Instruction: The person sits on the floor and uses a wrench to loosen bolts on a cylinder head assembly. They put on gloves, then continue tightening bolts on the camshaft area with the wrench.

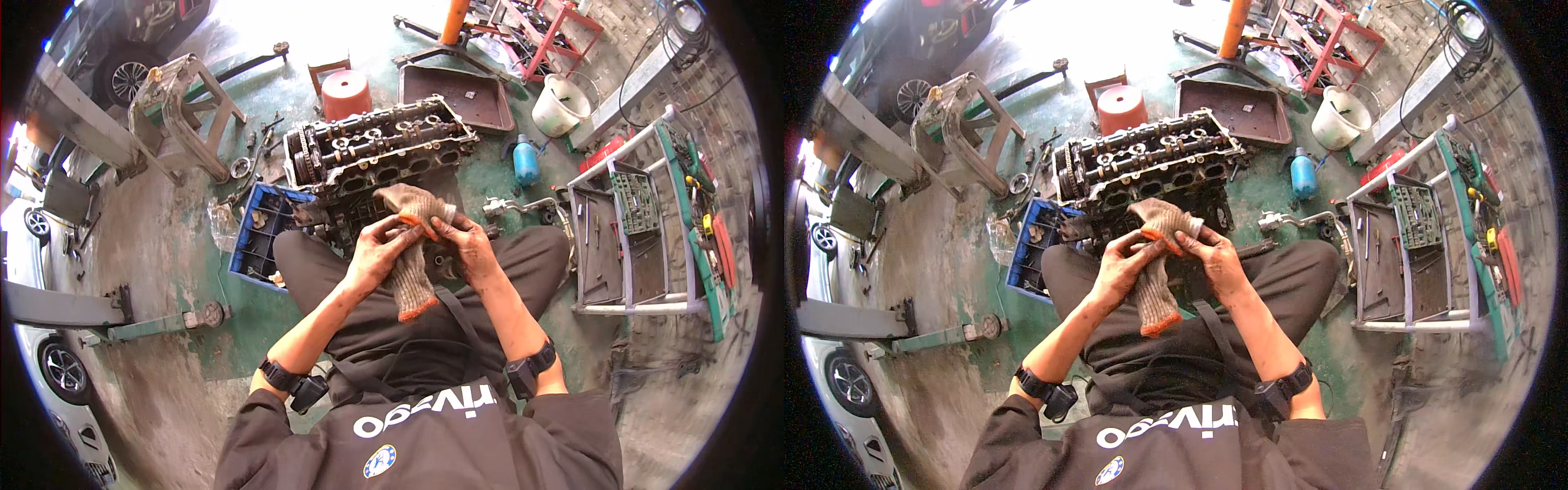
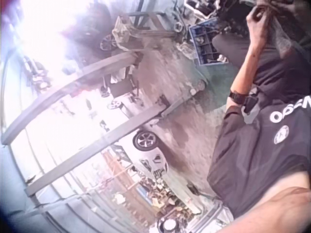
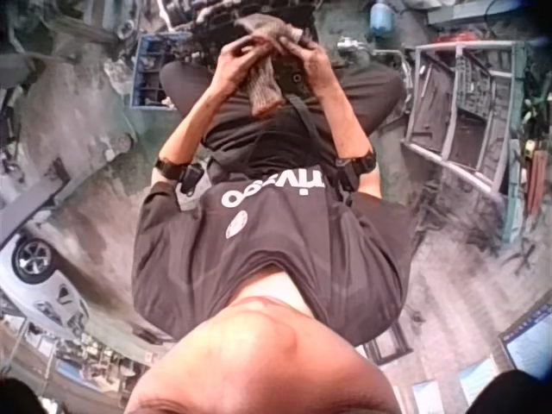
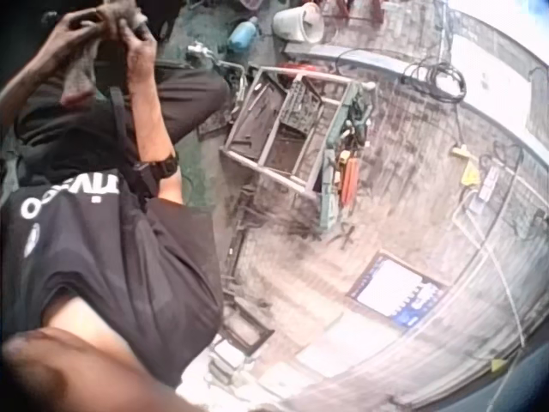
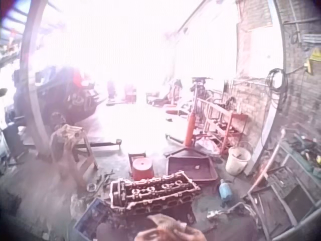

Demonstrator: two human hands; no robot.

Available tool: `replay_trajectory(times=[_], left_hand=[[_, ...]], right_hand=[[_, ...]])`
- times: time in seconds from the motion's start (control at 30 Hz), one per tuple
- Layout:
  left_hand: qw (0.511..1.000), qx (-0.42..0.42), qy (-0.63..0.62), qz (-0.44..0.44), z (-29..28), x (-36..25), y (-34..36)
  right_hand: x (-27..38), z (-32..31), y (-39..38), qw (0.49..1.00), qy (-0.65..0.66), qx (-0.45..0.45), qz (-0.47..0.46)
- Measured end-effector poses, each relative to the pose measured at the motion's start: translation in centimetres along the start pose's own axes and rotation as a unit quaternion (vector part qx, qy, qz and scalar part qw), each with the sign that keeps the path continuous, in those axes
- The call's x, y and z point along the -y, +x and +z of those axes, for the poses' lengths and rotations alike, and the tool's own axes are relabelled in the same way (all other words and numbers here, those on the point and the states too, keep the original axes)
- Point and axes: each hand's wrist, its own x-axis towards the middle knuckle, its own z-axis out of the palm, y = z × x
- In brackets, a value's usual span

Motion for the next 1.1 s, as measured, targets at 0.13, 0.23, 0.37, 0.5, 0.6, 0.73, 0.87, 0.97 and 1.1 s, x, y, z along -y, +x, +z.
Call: replay_trajectory(times=[0.13,0.23,0.37,0.5,0.6,0.73,0.87,0.97,1.1], left_hand=[[0.999,-0.024,0.031,-0.013,0.3,-0.4,0.1],[0.991,-0.074,-0.102,-0.047,0.0,-0.3,0.0],[0.970,-0.135,-0.192,-0.069,-1.0,-0.7,0.3],[0.962,-0.177,-0.190,-0.087,-1.4,-1.3,0.7],[0.968,-0.227,-0.097,-0.037,0.1,-0.9,0.7],[0.965,-0.256,0.041,0.040,2.5,-1.4,0.7],[0.928,-0.301,0.213,0.042,1.4,-5.4,0.5],[0.891,-0.332,0.283,0.126,-0.5,-9.0,1.1],[0.900,-0.303,0.255,0.182,-0.5,-11.5,2.1]], right_hand=[[-0.6,0.1,-0.4,0.999,0.018,0.002,0.035],[-0.2,0.4,-1.0,0.994,-0.077,0.062,0.048],[1.0,1.3,-2.3,0.972,-0.203,0.120,-0.010],[1.7,0.9,-4.5,0.945,-0.275,0.113,-0.135],[1.4,0.3,-5.8,0.863,-0.421,0.077,-0.268],[0.7,-0.3,-5.9,0.847,-0.421,-0.005,-0.325],[1.0,-3.5,-5.0,0.974,-0.126,-0.025,-0.185],[2.0,-8.3,-4.4,0.994,0.083,-0.020,-0.067],[2.4,-12.9,-3.8,0.950,0.311,0.019,-0.028]])
